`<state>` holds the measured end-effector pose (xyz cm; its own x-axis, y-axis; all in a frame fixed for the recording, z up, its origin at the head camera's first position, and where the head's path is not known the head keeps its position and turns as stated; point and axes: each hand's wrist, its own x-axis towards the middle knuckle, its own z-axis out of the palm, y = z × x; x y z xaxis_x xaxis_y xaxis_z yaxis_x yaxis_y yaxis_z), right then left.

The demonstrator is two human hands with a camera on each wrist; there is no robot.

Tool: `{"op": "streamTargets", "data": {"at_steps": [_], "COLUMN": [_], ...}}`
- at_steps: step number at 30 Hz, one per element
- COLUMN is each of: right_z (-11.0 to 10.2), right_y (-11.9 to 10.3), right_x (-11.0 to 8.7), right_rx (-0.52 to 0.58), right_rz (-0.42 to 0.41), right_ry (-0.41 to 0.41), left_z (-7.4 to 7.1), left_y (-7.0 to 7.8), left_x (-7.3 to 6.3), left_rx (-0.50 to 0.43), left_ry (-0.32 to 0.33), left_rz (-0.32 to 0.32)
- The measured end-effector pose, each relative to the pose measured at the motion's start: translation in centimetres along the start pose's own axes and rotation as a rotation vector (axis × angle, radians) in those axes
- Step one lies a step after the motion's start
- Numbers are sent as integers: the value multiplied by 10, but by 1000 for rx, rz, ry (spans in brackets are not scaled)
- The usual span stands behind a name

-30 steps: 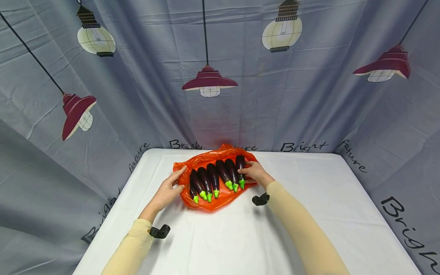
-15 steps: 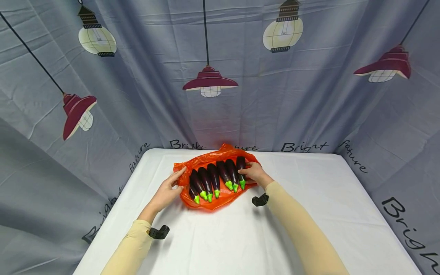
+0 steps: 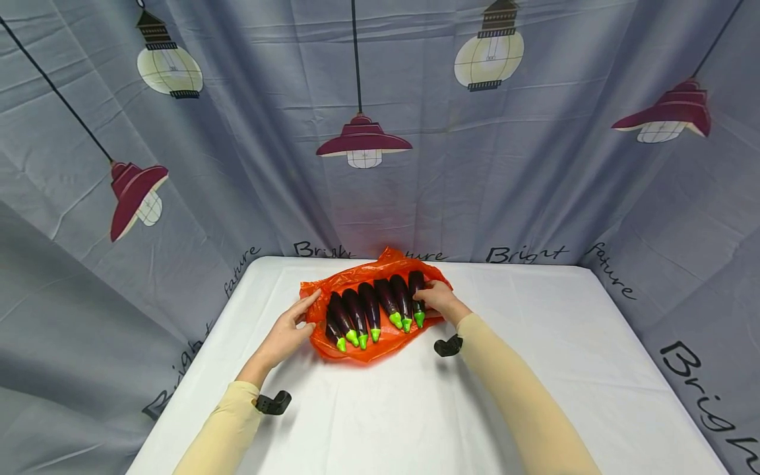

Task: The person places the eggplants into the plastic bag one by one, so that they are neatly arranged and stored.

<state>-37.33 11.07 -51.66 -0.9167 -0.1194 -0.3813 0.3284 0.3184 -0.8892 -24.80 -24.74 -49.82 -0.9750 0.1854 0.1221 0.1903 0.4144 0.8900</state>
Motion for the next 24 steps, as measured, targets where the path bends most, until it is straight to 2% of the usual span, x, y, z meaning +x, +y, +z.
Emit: {"op": "streamTargets", "data": {"at_steps": [11, 17, 24], "right_z": [4, 5, 7], "right_y": [-1, 4, 6], "right_x": [2, 8, 5], "right_rx": [-67, -100, -143], "right_rz": [-4, -41, -107], "right_ry": [32, 58, 88], "left_z": [0, -2, -3], "left_y": [-2, 0, -1], "left_x": [-1, -1, -1], "left_rx": [-3, -3, -6], "left_ry": [-2, 0, -3], "left_rz": [17, 9, 14]}}
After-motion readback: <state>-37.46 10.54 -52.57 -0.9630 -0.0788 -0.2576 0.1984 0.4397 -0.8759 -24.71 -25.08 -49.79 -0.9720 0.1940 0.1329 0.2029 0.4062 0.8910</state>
